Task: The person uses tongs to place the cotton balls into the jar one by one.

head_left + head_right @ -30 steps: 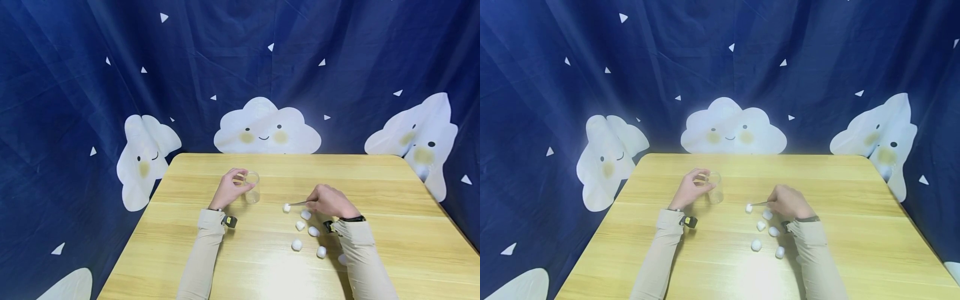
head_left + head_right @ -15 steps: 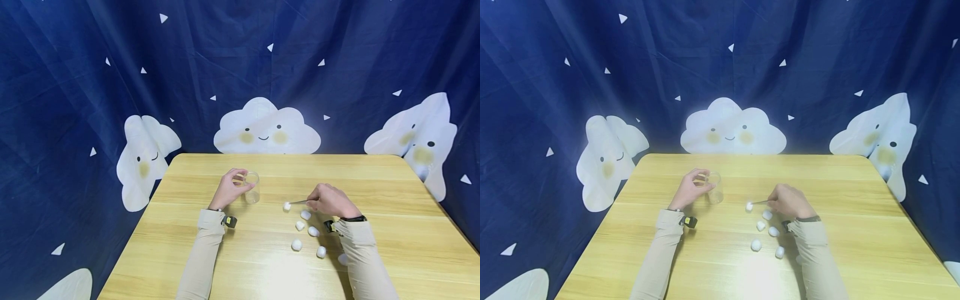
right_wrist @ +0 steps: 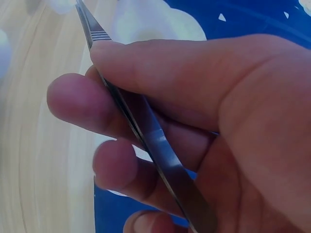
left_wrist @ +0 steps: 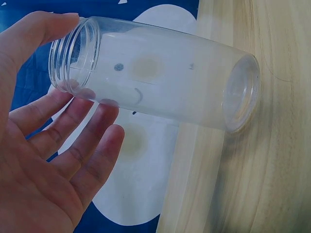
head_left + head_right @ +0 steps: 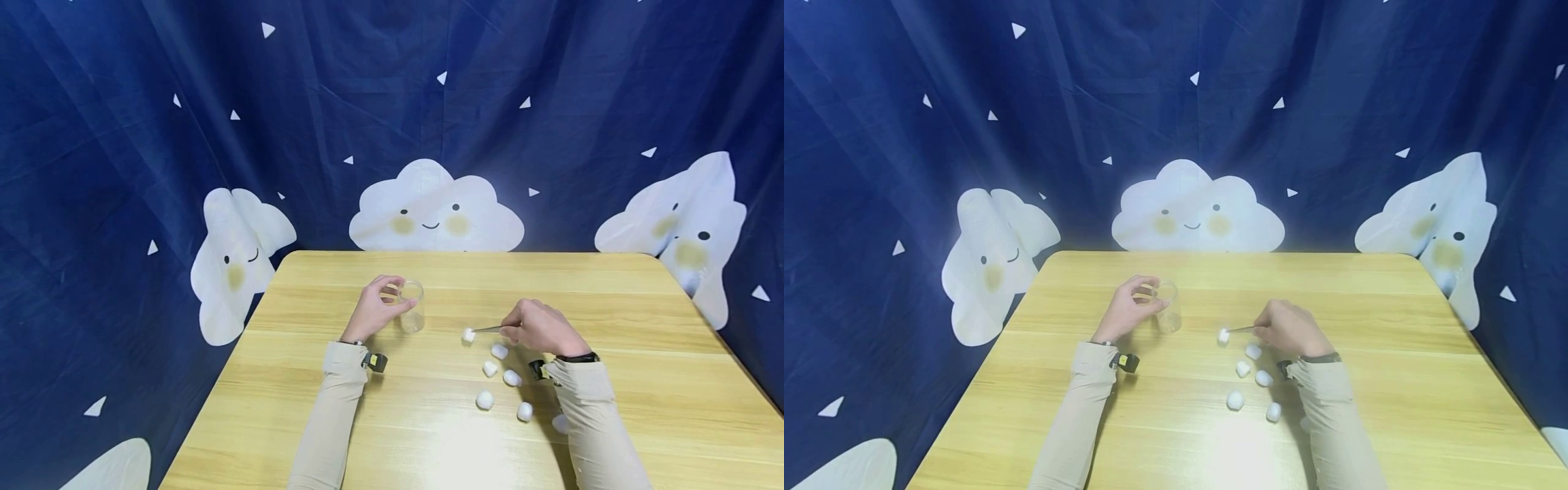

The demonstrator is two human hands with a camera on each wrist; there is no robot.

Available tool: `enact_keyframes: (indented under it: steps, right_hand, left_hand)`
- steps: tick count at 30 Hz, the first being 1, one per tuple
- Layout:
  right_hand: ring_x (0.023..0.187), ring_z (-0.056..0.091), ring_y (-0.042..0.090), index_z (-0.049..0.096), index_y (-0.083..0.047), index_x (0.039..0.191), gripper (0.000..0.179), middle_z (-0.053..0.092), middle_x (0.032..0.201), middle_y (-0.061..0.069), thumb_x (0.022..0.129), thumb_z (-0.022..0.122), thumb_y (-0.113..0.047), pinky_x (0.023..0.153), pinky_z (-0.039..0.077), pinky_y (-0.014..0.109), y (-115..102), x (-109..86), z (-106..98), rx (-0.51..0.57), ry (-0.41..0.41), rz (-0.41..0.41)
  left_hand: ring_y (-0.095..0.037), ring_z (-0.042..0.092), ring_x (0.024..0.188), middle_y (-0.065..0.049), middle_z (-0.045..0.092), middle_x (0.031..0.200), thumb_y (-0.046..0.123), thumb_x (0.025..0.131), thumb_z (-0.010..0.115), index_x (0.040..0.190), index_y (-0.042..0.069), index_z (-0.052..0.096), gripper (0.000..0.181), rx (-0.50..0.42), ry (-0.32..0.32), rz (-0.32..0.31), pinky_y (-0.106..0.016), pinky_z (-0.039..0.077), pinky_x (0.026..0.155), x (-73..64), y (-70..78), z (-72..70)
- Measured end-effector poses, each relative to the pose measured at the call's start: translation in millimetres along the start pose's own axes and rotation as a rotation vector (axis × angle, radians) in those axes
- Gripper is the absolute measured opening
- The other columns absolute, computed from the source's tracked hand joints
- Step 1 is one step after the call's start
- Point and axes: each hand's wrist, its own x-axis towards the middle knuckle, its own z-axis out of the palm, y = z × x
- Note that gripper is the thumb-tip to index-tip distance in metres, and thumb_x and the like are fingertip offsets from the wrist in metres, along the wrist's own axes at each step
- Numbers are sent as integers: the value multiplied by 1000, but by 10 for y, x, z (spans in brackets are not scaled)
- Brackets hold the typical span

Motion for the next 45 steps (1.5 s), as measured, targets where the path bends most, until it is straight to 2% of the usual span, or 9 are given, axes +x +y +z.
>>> enact_keyframes:
  steps: [8,15,19,24,29,33,38,45]
  right_hand:
    - [58,46,9,81,-16,82,16,67,67,-5,93,70,-12,52,32,24,6,4,-4,1,5,11]
    - [62,52,6,84,-15,91,12,74,74,-7,93,72,-15,55,38,25,-8,-11,-12,4,25,19]
    - [64,54,6,84,-14,93,12,76,79,-3,94,72,-15,57,40,26,-11,-15,-16,8,30,12]
    - [63,52,7,84,-15,92,12,76,78,-4,94,72,-14,57,39,25,0,-17,-18,5,29,13]
    - [63,52,7,83,-16,89,13,73,76,-7,93,71,-14,57,39,25,15,-13,-15,-8,34,10]
    - [65,54,7,84,-17,90,12,77,83,-5,93,72,-15,58,41,26,23,-10,-10,-7,40,12]
    - [67,55,7,84,-19,91,12,79,87,-5,93,73,-16,59,43,27,22,-8,-10,-7,43,15]
    - [66,55,7,84,-19,91,11,77,84,-6,93,73,-17,60,43,27,23,-1,-13,-6,47,21]
  left_hand:
    - [-24,68,110,-5,68,125,32,83,88,125,16,70,49,-21,0,4,-43,60,96,-4,1,-9]
    - [-24,68,109,-5,68,126,33,83,88,126,13,69,51,-16,-3,-3,-42,60,96,-15,10,-10]
    - [-23,68,109,-5,68,126,32,83,87,126,14,69,50,-14,1,-1,-45,60,97,-21,4,-3]
    - [-24,68,109,-6,68,125,32,83,87,125,15,70,48,-25,3,0,-51,59,98,-22,0,3]
    - [-25,68,110,-5,67,126,33,83,88,125,15,70,49,-24,-3,-4,-48,59,98,-19,10,1]
    - [-24,68,110,-4,68,126,32,83,88,125,16,70,49,-16,-3,-5,-47,59,97,-18,11,0]
    - [-23,68,109,-3,68,126,32,83,88,125,15,69,49,-9,-2,0,-48,59,97,-19,4,2]
    - [-26,67,110,-5,68,126,32,82,89,125,15,70,50,-20,-1,0,-51,59,98,-12,3,-2]
